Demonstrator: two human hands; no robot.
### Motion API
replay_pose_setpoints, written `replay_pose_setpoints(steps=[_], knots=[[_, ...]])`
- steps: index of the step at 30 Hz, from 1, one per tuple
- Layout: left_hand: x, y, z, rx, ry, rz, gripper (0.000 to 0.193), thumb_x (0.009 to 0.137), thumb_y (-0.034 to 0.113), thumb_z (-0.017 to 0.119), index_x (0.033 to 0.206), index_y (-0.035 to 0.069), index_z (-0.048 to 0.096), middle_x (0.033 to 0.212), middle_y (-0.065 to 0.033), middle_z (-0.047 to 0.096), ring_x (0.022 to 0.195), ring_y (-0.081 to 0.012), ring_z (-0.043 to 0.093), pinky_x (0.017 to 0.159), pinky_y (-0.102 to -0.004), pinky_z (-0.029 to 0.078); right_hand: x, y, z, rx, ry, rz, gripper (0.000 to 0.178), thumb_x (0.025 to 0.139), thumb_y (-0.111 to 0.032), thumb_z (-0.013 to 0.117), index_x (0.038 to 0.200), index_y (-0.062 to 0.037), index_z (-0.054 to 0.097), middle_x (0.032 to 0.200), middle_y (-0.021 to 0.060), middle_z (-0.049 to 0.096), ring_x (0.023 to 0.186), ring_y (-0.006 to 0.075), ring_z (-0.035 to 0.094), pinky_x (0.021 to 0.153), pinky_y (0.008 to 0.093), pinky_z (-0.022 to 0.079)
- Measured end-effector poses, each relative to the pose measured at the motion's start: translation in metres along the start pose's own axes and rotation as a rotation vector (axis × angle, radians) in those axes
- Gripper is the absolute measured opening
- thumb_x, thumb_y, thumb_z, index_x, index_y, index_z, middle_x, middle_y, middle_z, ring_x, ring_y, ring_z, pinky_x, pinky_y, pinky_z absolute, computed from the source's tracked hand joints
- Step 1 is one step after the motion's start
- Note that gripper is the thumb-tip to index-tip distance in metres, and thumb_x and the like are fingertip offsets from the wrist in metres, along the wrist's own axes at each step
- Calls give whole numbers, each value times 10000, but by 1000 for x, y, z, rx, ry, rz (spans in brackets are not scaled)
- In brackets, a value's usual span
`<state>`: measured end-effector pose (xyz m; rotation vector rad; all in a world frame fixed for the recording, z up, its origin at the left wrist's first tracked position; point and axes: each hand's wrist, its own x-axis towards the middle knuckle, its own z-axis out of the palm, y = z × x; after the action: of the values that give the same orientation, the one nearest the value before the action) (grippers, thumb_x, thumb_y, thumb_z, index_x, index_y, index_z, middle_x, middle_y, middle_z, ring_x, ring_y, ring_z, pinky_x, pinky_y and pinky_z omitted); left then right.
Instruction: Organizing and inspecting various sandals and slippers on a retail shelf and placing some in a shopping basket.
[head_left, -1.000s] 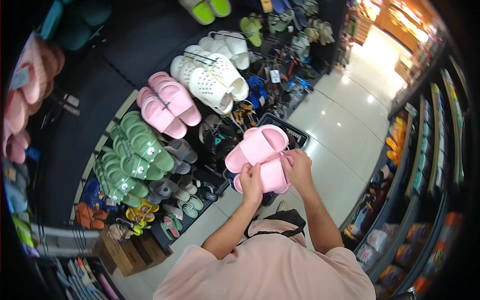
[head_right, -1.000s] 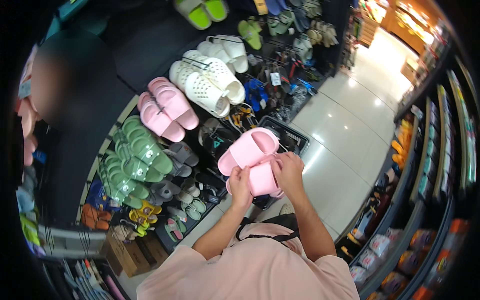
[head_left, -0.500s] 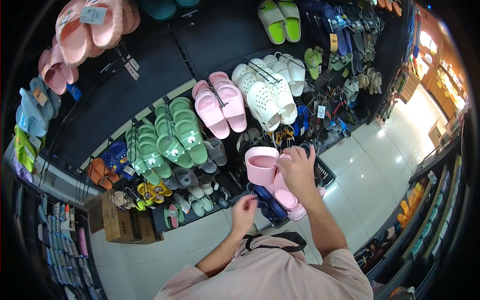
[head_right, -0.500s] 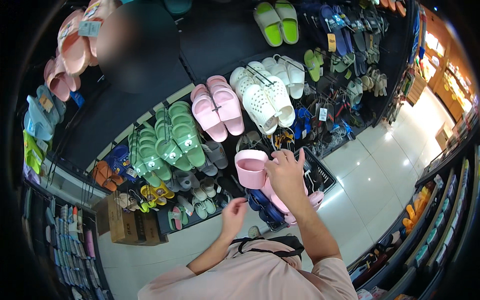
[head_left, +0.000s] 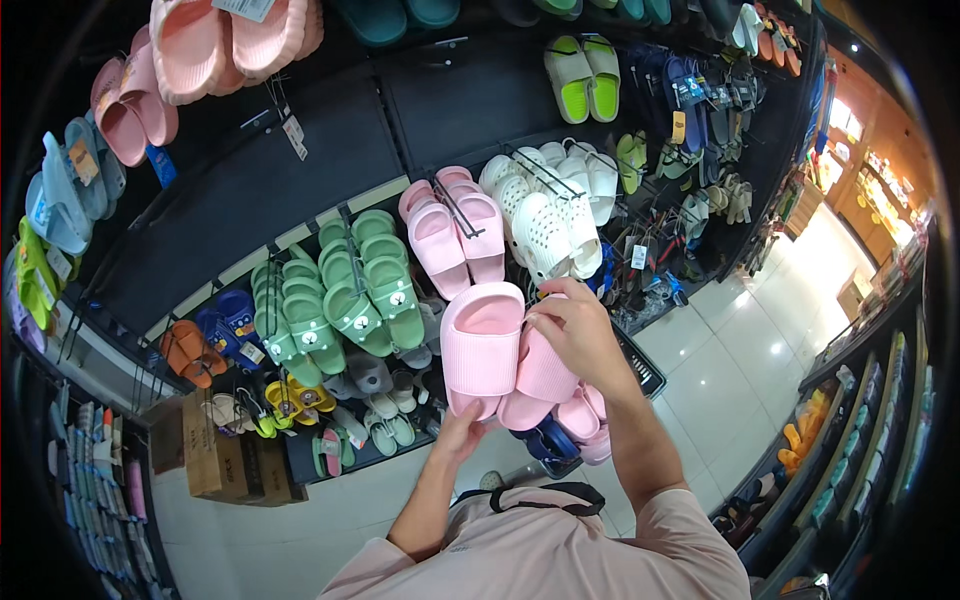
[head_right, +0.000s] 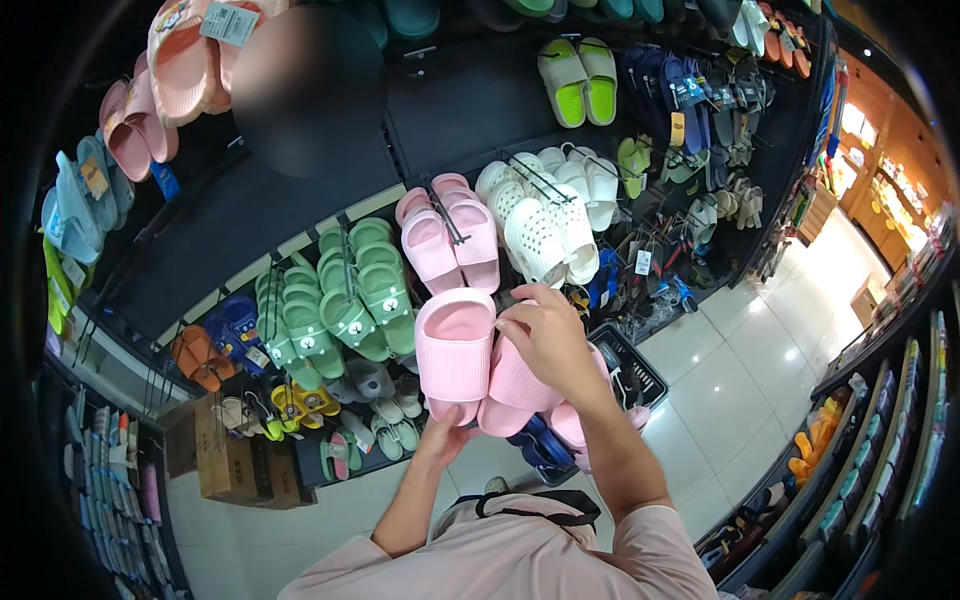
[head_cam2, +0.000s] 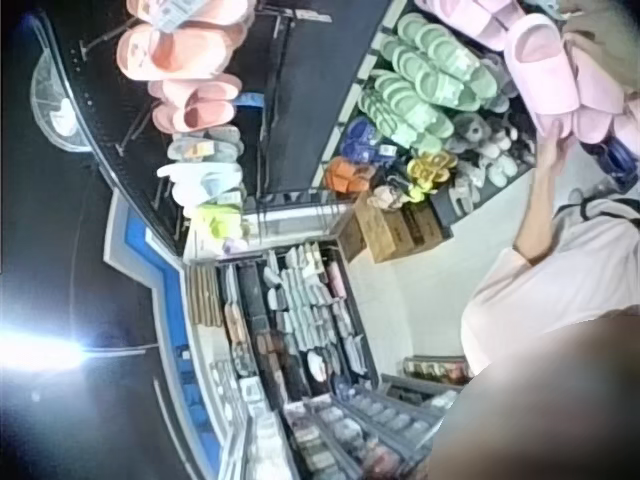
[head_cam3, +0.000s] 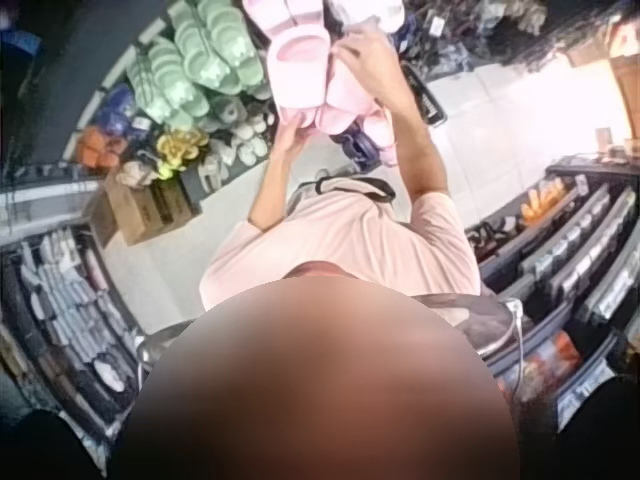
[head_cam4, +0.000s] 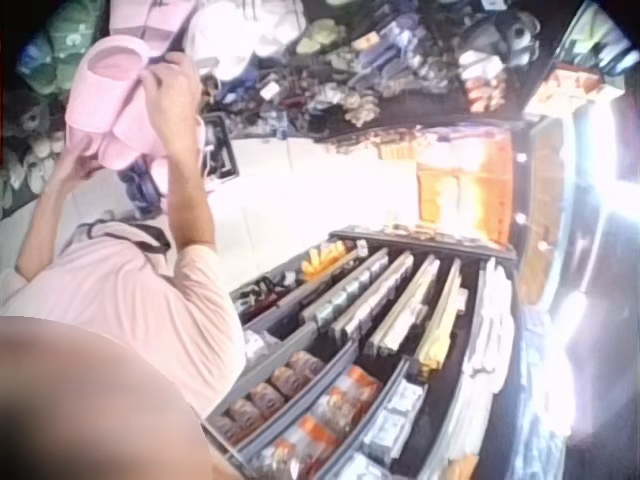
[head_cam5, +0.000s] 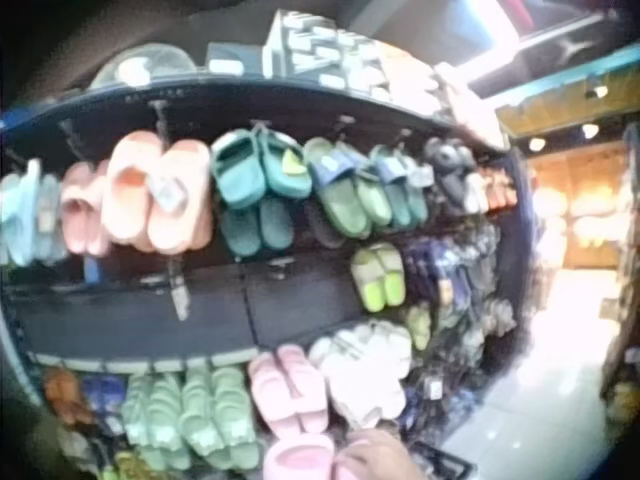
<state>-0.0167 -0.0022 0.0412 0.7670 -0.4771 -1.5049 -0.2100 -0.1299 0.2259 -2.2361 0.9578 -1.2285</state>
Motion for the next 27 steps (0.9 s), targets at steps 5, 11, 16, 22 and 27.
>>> replay_pose_setpoints(steps=[5, 11, 16, 22, 27], knots=[[-3, 0, 10, -233, -173, -219, 686, 913, 316, 651, 1466, 59, 338, 1432, -145, 478, 1301, -372, 476, 1003, -659, 409, 12, -3, 17, -185, 37, 37, 139, 776, -157, 734, 847, -37, 738, 1003, 134, 674, 964, 328, 623, 852, 418, 490], [5, 8, 12, -283, -129, -221, 602, 944, 270, 595, 1460, 67, 359, 1432, -146, 480, 1299, -372, 475, 1025, -685, 372, 18, -7, 19, -231, 102, 60, 387, 759, -167, 770, 1098, -12, 664, 1145, 197, 610, 1062, 360, 591, 920, 429, 471], [25, 45, 20, -209, -188, -100, 580, 938, 222, 599, 1446, 58, 373, 1437, -150, 466, 1316, -344, 454, 1030, -678, 377, -5, 49, 39, 589, 281, 328, 867, 773, -76, 712, 1479, 67, 229, 1428, 208, 417, 1316, 269, 447, 1103, 380, 356], [63, 94, 54, -157, -153, -12, 565, 937, 199, 592, 1437, 57, 370, 1416, -155, 467, 1317, -349, 442, 1015, -684, 397, -5, 68, 84, 956, 280, 215, 940, 741, -25, 662, 1523, 18, 144, 1451, 161, 382, 1368, 249, 375, 1131, 377, 313], [110, 144, 104, -156, -242, 178, 499, 970, 188, 528, 1418, 45, 360, 1390, -166, 457, 1290, -358, 447, 1024, -700, 388, 87, 53, 74, 762, 406, 160, 582, 808, -28, 661, 1337, 54, 433, 1233, 154, 573, 1147, 228, 557, 1002, 354, 433]])
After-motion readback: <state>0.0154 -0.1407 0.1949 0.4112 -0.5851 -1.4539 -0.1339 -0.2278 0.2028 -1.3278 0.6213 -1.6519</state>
